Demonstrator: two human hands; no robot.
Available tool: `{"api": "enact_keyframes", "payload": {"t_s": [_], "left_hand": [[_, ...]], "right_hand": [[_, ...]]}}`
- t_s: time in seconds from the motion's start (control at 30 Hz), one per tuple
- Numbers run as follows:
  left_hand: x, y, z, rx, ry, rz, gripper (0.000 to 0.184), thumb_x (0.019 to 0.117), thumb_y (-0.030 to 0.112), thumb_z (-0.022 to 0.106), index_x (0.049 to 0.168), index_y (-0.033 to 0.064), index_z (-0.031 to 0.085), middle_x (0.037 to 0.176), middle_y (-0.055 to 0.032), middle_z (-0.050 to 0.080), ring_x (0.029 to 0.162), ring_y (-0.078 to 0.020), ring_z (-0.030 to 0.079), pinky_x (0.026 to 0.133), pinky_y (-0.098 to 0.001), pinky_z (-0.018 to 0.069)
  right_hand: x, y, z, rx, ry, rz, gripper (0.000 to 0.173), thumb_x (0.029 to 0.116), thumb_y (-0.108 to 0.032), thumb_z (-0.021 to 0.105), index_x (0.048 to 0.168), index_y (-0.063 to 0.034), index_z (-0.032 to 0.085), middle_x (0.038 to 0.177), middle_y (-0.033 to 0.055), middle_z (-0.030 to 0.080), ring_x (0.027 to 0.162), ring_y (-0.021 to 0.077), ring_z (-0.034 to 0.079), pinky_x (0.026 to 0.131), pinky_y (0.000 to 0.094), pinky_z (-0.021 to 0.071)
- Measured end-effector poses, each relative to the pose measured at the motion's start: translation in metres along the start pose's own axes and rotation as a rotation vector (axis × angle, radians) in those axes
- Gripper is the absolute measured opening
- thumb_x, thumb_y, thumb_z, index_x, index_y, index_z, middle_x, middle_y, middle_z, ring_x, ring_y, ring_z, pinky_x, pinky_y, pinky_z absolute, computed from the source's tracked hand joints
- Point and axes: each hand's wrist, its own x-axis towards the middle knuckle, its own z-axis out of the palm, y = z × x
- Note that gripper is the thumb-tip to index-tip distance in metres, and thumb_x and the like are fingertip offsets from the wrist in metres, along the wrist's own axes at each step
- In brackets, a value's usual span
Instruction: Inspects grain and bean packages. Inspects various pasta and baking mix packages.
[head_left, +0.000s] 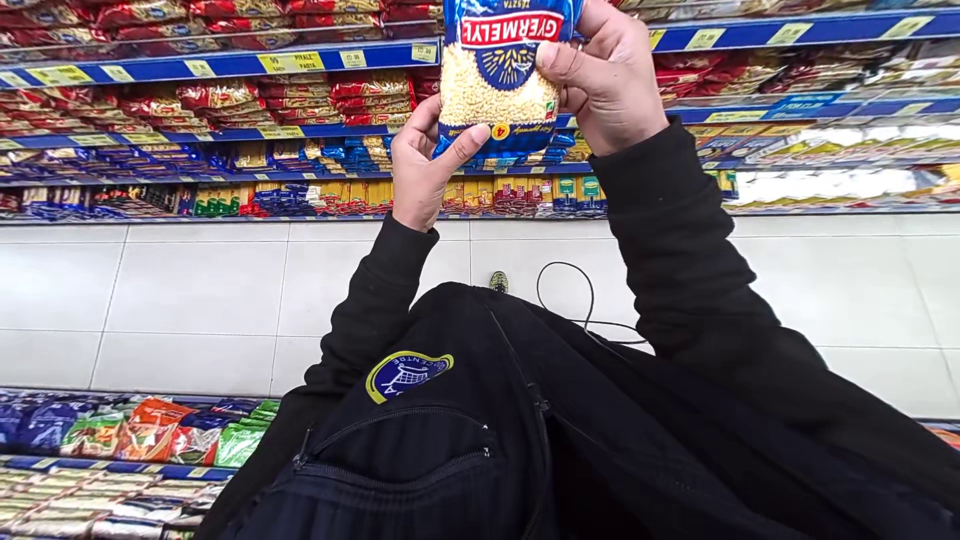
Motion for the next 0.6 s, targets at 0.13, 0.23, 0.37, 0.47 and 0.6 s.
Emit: {"api": "enact_keyframes", "payload": {"t_s": [0.13, 0.23, 0.37, 0.47, 0.6], "left_hand": [[-0.0003, 0.0013, 0.0002, 0.003, -0.002, 0.003, 0.045, 0.0892, 0.0, 0.074, 0.129, -0.0069, 0.055, 0.114, -0.0154, 0.069, 0.102, -0.0226, 0.071, 0.089, -0.0388, 0.0615], [-0.0009, 0.0014, 0.0004, 0.006, 0.005, -0.008, 0.045, 0.0894, 0.0, 0.074, 0.129, -0.0073, 0.055, 0.114, -0.0164, 0.069, 0.102, -0.0236, 0.071, 0.087, -0.0393, 0.0621], [-0.0007, 0.0006, -0.0002, 0.001, 0.004, -0.022, 0.044, 0.0893, 0.001, 0.074, 0.129, -0.0059, 0.056, 0.113, -0.0157, 0.069, 0.102, -0.0236, 0.071, 0.086, -0.0397, 0.0625], [-0.0018, -0.001, -0.0003, -0.001, 0.004, -0.037, 0.045, 0.0894, 0.002, 0.075, 0.13, -0.0059, 0.055, 0.114, -0.0159, 0.069, 0.102, -0.0241, 0.071, 0.087, -0.0408, 0.0625], [-0.0029, -0.0025, 0.0011, -0.01, 0.006, -0.054, 0.044, 0.0894, 0.0, 0.074, 0.129, -0.0059, 0.056, 0.115, -0.0165, 0.069, 0.103, -0.0255, 0.071, 0.088, -0.0426, 0.0627]], "right_hand": [[0.0009, 0.0006, -0.0002, 0.005, -0.003, -0.001, 0.036, 0.0987, -0.011, 0.065, 0.132, -0.0021, 0.054, 0.115, 0.0076, 0.071, 0.098, 0.0187, 0.073, 0.083, 0.0345, 0.0644], [-0.0005, -0.0008, 0.0005, 0.004, 0.002, 0.009, 0.035, 0.0992, -0.011, 0.064, 0.132, -0.0025, 0.054, 0.115, 0.0071, 0.071, 0.097, 0.0183, 0.073, 0.083, 0.0341, 0.0644], [-0.0013, 0.0022, -0.0008, 0.013, -0.002, 0.001, 0.038, 0.099, -0.01, 0.064, 0.134, -0.0014, 0.052, 0.116, 0.0079, 0.07, 0.099, 0.0186, 0.073, 0.086, 0.0346, 0.0638], [-0.002, 0.0049, -0.0028, 0.014, -0.008, -0.004, 0.039, 0.099, -0.01, 0.064, 0.135, -0.0009, 0.053, 0.116, 0.0078, 0.071, 0.099, 0.0175, 0.073, 0.087, 0.0333, 0.0631], [-0.0042, 0.0062, -0.0051, 0.017, -0.01, 0.0, 0.04, 0.0994, -0.01, 0.063, 0.136, -0.0001, 0.051, 0.117, 0.0092, 0.07, 0.1, 0.019, 0.073, 0.087, 0.0342, 0.0632]]}}
